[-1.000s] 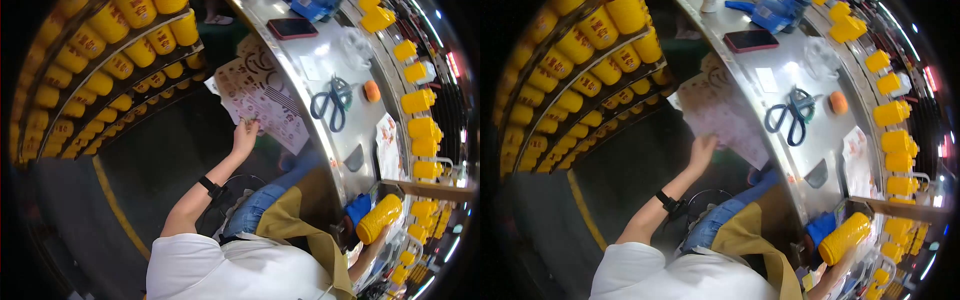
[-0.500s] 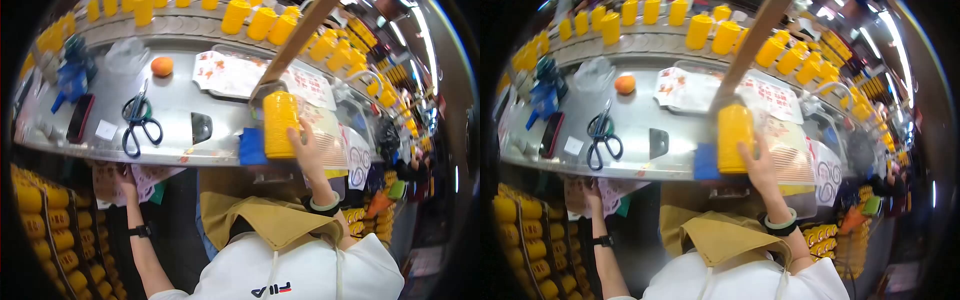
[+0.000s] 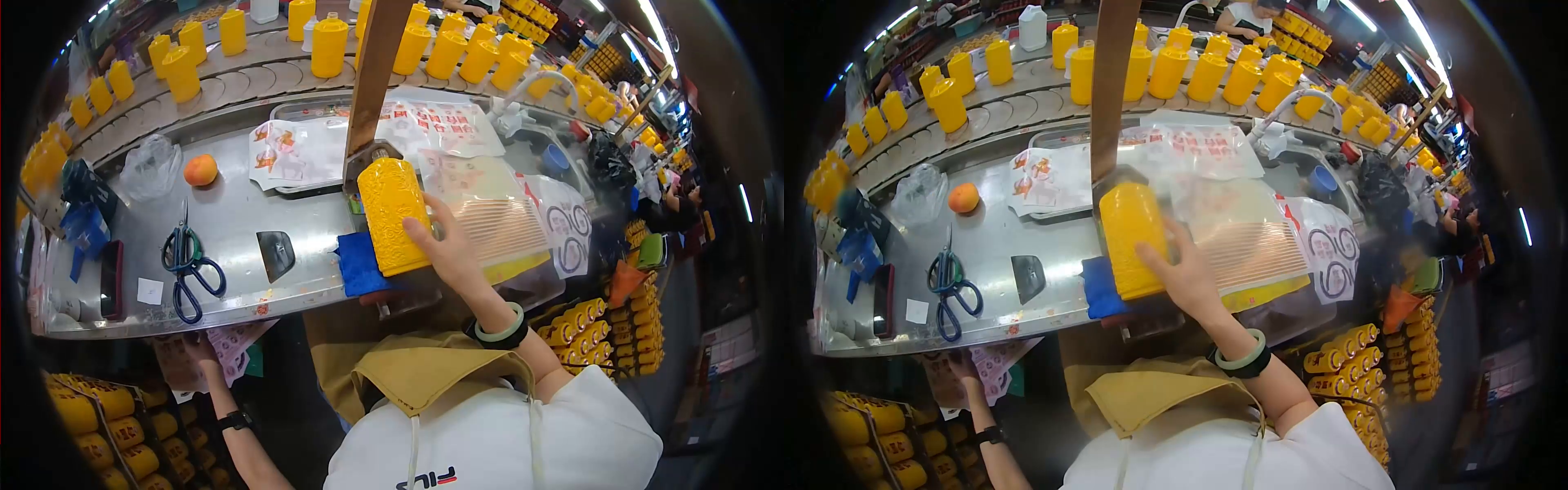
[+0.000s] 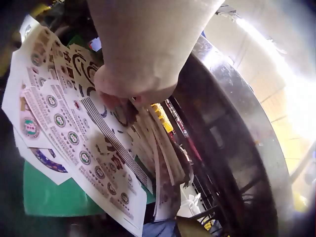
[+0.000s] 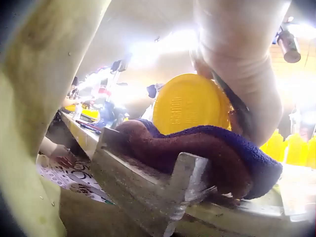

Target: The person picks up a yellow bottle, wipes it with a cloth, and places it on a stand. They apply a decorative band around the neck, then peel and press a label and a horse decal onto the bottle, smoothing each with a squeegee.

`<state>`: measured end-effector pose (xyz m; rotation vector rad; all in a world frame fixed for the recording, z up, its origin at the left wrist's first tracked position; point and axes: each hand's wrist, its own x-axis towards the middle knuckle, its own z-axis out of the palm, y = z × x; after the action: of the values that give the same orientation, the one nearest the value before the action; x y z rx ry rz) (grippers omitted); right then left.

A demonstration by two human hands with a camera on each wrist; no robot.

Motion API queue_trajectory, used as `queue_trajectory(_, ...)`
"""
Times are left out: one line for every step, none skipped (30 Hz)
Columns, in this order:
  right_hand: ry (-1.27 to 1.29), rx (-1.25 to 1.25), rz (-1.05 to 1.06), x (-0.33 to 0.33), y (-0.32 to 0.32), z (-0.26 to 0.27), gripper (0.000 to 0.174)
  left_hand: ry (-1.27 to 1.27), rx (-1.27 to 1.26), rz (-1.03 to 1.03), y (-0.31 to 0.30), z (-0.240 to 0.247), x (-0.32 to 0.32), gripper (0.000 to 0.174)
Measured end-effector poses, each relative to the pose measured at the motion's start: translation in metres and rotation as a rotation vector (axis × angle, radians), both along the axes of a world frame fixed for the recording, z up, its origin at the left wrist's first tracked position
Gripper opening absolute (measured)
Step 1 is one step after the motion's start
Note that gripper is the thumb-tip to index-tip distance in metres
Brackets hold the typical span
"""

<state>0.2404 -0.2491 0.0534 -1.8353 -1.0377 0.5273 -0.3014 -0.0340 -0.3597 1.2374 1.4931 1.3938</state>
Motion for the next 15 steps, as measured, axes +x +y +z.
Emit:
queue_trajectory(-0.007,0.013,0.003,0.000,0.000,-0.001,0.073,0.026,-0.069,0.019,-0.002,0.002,0.001,0.048)
queue_trajectory(0.002,0.013,0.010,-0.001,-0.001,-0.001,0.073,0.052,-0.138,0.045,-0.006,0.003,0.000,0.046)
queue_trajectory(-0.018,0.024,0.009,-0.001,-0.001,0.001,0.072,-0.048,-0.097,0.053,-0.013,0.007,0.006,0.042)
queue_trajectory(-0.036,0.037,0.013,-0.003,0.000,0.003,0.071,0.031,-0.053,0.057,-0.019,0.005,0.007,0.040)
queue_trajectory(-0.035,0.031,-0.007,-0.004,-0.001,0.005,0.069,0.040,-0.076,0.056,-0.029,0.020,0.012,0.038)
queue_trajectory(-0.026,0.035,0.017,-0.001,-0.003,0.001,0.069,0.044,-0.101,0.056,-0.042,0.034,0.023,0.037)
queue_trajectory(-0.047,0.032,0.004,0.004,-0.004,-0.006,0.066,0.044,-0.072,0.068,-0.053,0.040,0.029,0.036)
queue_trajectory(-0.068,0.032,0.002,0.007,-0.001,-0.011,0.064,0.045,-0.040,0.091,-0.063,0.046,0.035,0.035)
queue_trajectory(0.020,0.086,0.024,0.004,0.000,-0.008,0.062,-0.007,0.002,0.088,-0.074,0.060,0.048,0.034)
queue_trajectory(0.112,0.140,0.047,0.000,0.003,-0.005,0.059,-0.056,0.051,0.083,-0.081,0.072,0.058,0.033)
queue_trajectory(0.106,0.104,0.058,0.002,0.004,-0.005,0.057,0.116,-0.069,0.059,-0.092,0.073,0.055,0.033)
queue_trajectory(0.098,0.067,0.064,0.007,0.005,-0.003,0.056,0.282,-0.197,0.031,-0.104,0.075,0.055,0.034)
queue_trajectory(0.107,0.081,0.094,0.013,0.011,0.006,0.056,0.314,-0.359,-0.168,-0.118,0.121,0.068,0.035)
queue_trajectory(0.207,-0.059,0.121,0.019,0.014,0.018,0.055,0.340,-0.520,-0.379,-0.132,0.193,0.087,0.037)
queue_trajectory(0.299,-0.199,0.141,0.025,0.017,0.027,0.055,0.169,-0.624,-0.581,-0.138,0.240,0.101,0.037)
